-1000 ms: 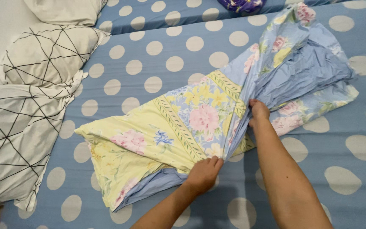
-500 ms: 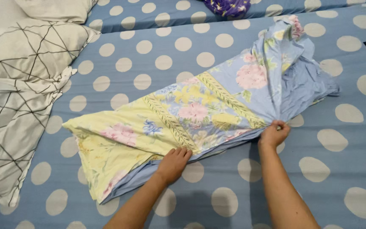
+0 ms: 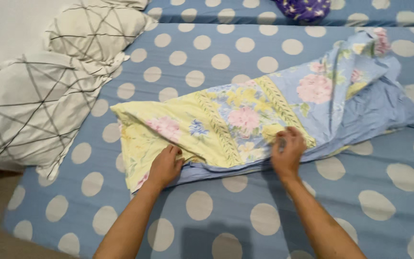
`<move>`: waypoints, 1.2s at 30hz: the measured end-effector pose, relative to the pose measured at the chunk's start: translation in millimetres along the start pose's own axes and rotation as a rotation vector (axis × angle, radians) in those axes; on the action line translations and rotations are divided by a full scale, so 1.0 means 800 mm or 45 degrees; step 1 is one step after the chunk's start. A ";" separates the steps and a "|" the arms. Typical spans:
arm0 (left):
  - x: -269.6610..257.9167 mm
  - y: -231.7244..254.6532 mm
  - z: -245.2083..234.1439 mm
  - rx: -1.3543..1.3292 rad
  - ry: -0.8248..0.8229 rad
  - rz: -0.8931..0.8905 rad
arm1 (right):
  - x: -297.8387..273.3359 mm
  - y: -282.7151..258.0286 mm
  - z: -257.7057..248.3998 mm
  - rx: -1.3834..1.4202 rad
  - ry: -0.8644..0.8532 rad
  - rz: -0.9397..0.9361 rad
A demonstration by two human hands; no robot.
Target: The person picks up and folds a pair of shorts from the bed, places them aside, and then spreads out, aligns, and folds a bedsheet.
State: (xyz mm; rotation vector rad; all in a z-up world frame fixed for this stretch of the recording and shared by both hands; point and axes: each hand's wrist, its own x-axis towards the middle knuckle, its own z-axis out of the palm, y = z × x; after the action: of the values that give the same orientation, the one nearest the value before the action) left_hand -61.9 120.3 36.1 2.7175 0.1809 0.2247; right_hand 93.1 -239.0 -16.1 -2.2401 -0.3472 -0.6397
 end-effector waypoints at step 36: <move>-0.061 -0.151 0.005 0.826 -1.247 -0.798 | -0.089 -0.064 0.035 -0.148 -0.902 0.117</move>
State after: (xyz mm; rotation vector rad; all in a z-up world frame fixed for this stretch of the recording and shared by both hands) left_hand -120.6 220.8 -22.5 2.7985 0.8812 -1.5164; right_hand 21.2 -186.9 -40.1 -2.5205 -0.5558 0.2133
